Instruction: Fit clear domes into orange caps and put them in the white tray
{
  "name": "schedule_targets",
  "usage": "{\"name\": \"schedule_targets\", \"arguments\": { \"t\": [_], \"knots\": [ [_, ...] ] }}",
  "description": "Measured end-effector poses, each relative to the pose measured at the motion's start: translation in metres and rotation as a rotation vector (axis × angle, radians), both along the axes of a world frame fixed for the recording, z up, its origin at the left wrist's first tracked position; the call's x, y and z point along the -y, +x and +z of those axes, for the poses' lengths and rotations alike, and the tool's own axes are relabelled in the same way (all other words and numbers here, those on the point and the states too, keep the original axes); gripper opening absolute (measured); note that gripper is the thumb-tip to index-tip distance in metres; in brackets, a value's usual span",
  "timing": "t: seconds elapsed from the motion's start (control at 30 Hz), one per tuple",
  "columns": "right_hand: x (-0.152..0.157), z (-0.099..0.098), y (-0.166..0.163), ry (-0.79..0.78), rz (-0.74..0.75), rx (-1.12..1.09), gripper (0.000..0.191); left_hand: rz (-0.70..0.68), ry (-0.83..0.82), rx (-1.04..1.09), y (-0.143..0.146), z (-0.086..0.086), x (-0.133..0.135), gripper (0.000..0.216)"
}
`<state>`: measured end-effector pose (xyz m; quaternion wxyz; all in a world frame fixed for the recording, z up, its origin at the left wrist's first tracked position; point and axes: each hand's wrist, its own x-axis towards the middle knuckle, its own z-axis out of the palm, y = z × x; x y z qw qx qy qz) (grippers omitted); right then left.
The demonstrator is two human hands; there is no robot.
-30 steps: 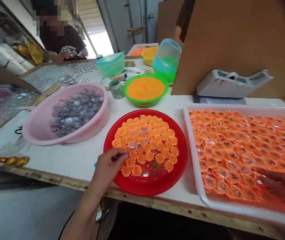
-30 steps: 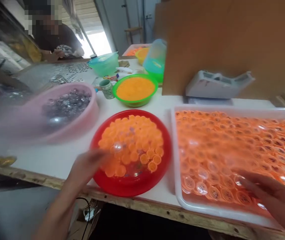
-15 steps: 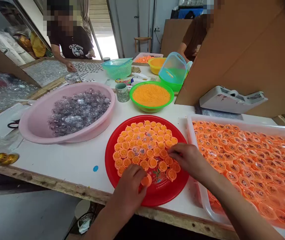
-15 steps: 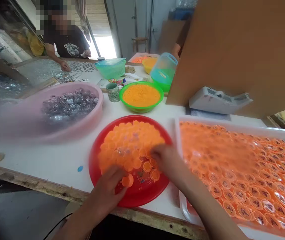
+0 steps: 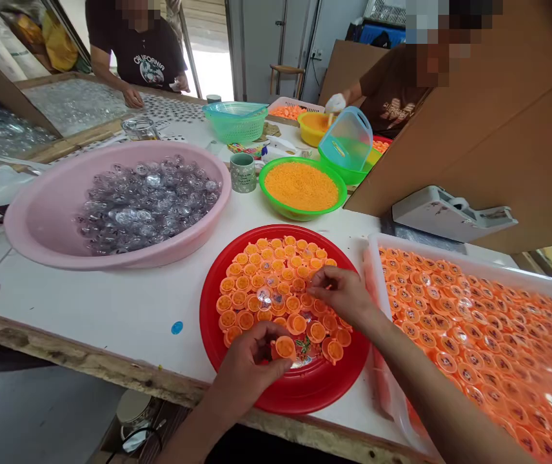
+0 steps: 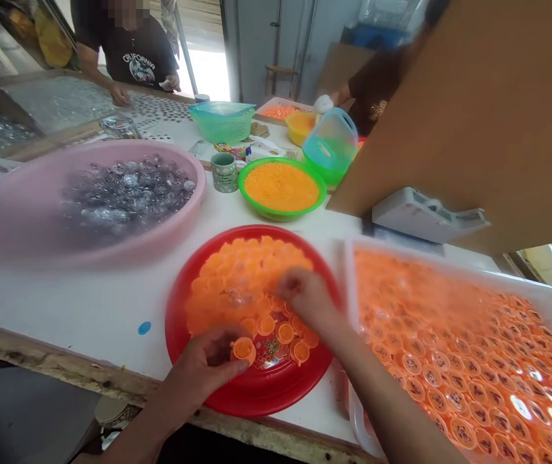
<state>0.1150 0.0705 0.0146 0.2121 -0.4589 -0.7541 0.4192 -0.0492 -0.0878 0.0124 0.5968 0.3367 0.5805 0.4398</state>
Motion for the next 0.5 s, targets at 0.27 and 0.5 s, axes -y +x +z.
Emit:
{"name": "schedule_targets", "arguments": {
  "t": [0.27, 0.5],
  "knots": [
    [0.084, 0.017, 0.034, -0.604, -0.147, -0.61, 0.033, 0.001, -0.036, 0.29, 0.018, 0.012, -0.003, 0.032],
    [0.115, 0.002, 0.039, -0.754, -0.254, -0.877, 0.022, -0.074, -0.02, 0.221, 0.028, 0.015, -0.003, 0.031]
  ]
}}
